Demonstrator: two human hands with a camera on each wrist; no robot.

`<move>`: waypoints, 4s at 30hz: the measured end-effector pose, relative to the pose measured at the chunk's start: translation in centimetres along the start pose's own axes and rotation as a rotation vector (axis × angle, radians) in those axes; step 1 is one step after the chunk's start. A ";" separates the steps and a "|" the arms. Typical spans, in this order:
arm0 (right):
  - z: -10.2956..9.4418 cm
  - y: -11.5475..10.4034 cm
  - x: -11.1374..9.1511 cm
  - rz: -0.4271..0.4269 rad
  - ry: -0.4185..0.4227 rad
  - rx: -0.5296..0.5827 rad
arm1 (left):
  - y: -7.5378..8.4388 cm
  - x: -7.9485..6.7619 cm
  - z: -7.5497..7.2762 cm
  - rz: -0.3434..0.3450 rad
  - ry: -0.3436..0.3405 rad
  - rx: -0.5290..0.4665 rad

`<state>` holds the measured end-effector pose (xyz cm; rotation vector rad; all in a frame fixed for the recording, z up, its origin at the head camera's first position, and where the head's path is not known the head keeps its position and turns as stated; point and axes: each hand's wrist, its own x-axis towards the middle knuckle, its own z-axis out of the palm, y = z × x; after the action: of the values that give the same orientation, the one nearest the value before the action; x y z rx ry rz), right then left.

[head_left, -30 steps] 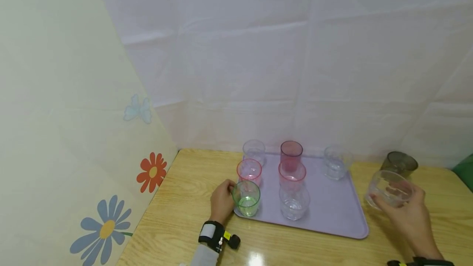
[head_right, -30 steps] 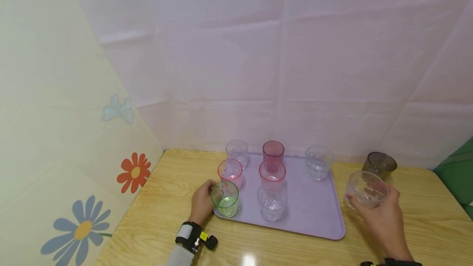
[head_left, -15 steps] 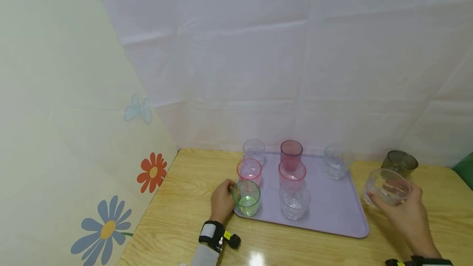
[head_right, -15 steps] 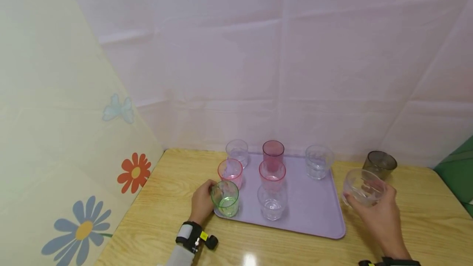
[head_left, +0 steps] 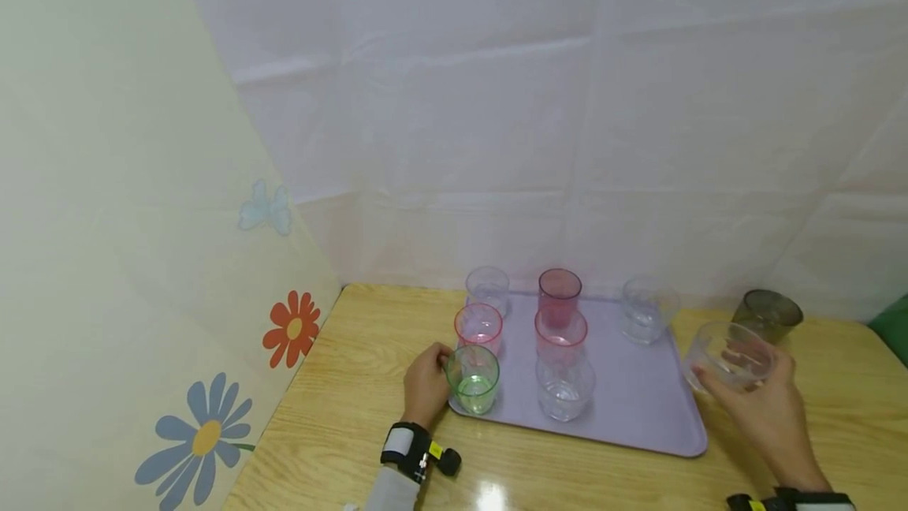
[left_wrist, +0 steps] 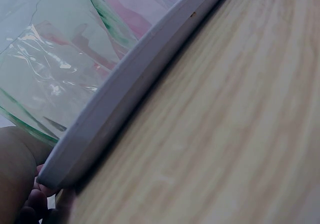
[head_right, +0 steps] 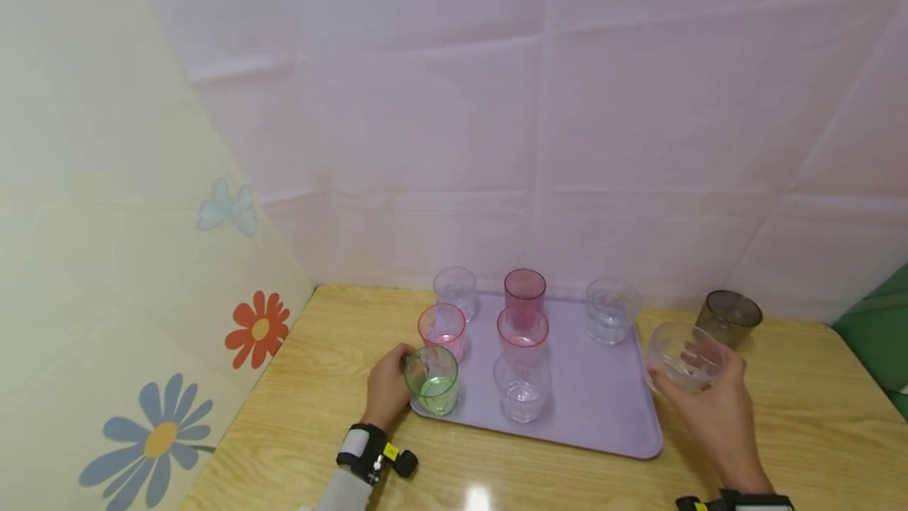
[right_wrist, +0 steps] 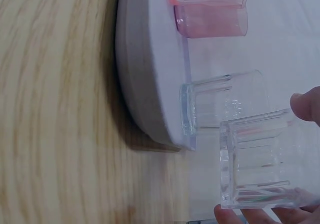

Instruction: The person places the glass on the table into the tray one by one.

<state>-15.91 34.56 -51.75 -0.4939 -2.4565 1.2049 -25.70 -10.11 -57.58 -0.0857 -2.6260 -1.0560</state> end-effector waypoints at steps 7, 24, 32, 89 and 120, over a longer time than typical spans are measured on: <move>0.5 -0.2 -0.4 -0.033 0.016 0.021 | 0.2 0.0 -0.2 0.010 0.010 -0.009; 1.5 -1.5 -0.7 0.023 -0.050 -0.009 | 0.2 -0.1 -0.2 0.003 0.007 -0.020; 1.9 -2.6 -1.0 0.024 -0.094 -0.003 | 0.0 -0.1 0.0 -0.008 0.003 -0.025; 4.4 -2.9 -0.5 0.043 -0.165 -0.055 | 0.4 0.0 -0.2 -0.024 -0.013 -0.026; 4.8 -2.4 -0.1 0.034 -0.190 -0.076 | 0.2 0.2 0.0 -0.026 -0.021 -0.028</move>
<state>-18.46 29.85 -52.55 -0.4623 -2.6723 1.2263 -25.84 -10.01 -57.37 -0.0687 -2.6378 -1.1071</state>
